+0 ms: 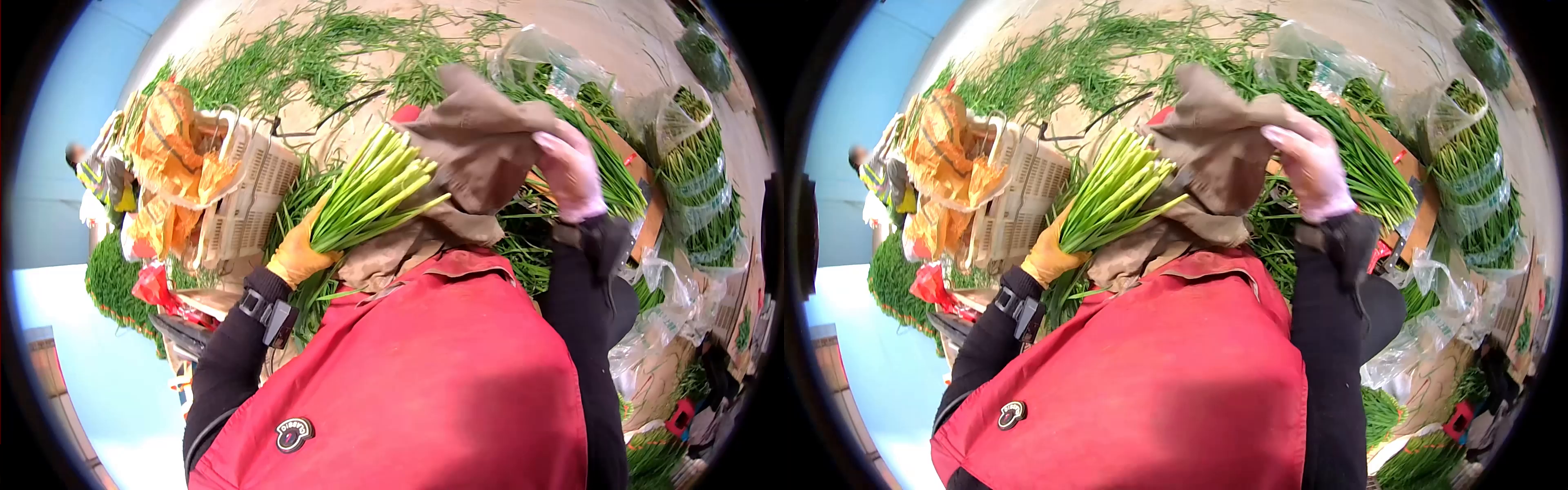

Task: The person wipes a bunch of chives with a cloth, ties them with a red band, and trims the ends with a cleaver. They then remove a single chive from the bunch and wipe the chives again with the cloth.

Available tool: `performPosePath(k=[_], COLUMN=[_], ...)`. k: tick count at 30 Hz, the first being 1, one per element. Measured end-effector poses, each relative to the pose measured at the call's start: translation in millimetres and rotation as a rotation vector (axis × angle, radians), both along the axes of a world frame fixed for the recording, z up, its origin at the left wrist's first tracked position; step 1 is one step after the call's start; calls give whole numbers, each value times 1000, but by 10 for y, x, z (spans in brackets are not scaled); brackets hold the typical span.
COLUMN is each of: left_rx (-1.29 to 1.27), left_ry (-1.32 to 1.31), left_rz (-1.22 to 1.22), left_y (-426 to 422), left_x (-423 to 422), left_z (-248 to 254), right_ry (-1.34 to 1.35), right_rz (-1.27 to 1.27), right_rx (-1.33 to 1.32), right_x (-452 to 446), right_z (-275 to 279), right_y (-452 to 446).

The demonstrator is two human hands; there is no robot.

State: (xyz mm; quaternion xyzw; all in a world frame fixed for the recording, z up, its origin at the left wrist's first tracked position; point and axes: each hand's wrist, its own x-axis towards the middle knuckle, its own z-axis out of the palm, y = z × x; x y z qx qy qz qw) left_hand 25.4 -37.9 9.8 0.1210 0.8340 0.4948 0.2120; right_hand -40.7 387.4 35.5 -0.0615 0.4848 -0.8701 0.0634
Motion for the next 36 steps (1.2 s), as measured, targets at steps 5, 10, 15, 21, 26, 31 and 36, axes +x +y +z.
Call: performPosePath(k=[5, 10, 15, 21, 26, 31, 36], left_rx=[-193, -569, -720, -760, -750, -810, -895], left_ry=[178, 268, 305, 261, 288, 364, 280], left_rz=[-76, -132, -210, -229, -273, -335, -314], left_y=[8, 170, 117, 126, 70, 47, 236], left_x=[-112, -191, -203, -194, -154, -169, -177], left_z=[72, 406, 258, 346, 345, 341, 562], right_ry=[292, 414, 501, 220, -293, -125, 527], right_rz=[-255, -118, 504, -138, -28, -49, 53], right_rx=[194, 593, 848, 1157, 817, 305, 1026], right_x=[395, 441, 138, 209, -109, -72, -61], right_z=[336, 557, -217, -1491, -1511, -492, -660], right_y=[-37, -284, -1225, -1048, -629, -774, -1558])
